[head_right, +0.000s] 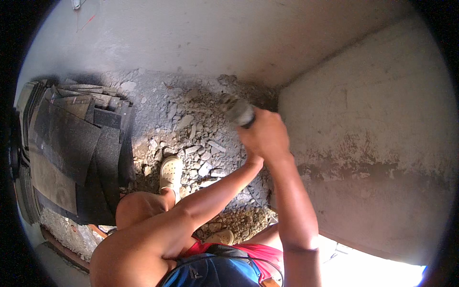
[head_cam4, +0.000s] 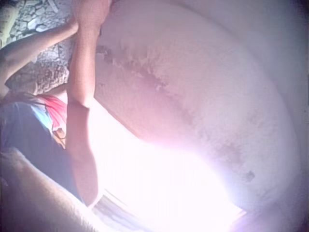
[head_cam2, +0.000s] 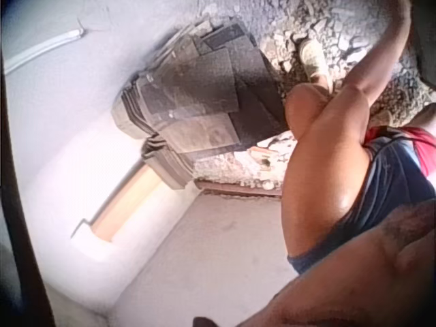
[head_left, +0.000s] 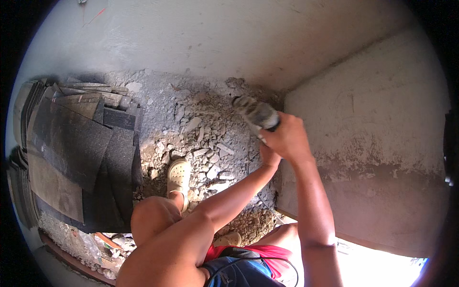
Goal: The person uses a rotary hammer to break up a concrete floor in a corner of a room. They clear loose debris by hand, then repeatedly operate the tool against the floor surface, generating dust and rubble.
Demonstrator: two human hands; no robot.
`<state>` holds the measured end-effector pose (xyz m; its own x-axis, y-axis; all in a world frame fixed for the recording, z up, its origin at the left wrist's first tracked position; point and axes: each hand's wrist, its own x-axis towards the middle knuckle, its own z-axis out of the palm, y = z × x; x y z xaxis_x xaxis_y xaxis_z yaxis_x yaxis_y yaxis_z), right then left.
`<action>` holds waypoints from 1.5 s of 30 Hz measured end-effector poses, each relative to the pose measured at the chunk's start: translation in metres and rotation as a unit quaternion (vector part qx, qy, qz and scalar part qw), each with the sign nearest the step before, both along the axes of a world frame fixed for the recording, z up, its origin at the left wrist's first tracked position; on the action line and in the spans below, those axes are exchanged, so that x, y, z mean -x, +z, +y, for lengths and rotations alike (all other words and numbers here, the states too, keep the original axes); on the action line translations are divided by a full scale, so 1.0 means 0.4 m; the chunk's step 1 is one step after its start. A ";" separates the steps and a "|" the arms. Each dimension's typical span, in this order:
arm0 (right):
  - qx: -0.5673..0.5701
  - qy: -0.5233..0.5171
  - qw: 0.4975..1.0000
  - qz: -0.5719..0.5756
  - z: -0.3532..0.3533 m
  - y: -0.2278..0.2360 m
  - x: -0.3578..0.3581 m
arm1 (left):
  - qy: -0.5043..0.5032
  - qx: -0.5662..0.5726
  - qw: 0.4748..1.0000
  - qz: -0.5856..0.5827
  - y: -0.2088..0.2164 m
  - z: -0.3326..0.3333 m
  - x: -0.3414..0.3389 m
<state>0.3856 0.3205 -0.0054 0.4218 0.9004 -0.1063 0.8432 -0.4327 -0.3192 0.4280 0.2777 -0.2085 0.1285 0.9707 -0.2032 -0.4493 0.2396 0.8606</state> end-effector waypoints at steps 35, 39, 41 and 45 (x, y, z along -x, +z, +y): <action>0.027 -0.052 0.993 0.101 0.364 -0.040 -0.446 | -0.117 0.078 0.988 -0.067 0.088 0.300 -0.156; 0.046 -0.024 0.986 0.161 0.427 -0.017 -0.477 | -0.120 0.086 0.987 -0.065 0.070 0.342 -0.177; 0.064 -0.012 0.985 0.161 0.457 -0.007 -0.483 | -0.160 0.127 0.973 -0.105 0.079 0.359 -0.182; 0.071 0.062 0.991 0.096 0.543 0.006 -0.454 | -0.109 0.165 0.977 -0.073 0.107 0.398 -0.190</action>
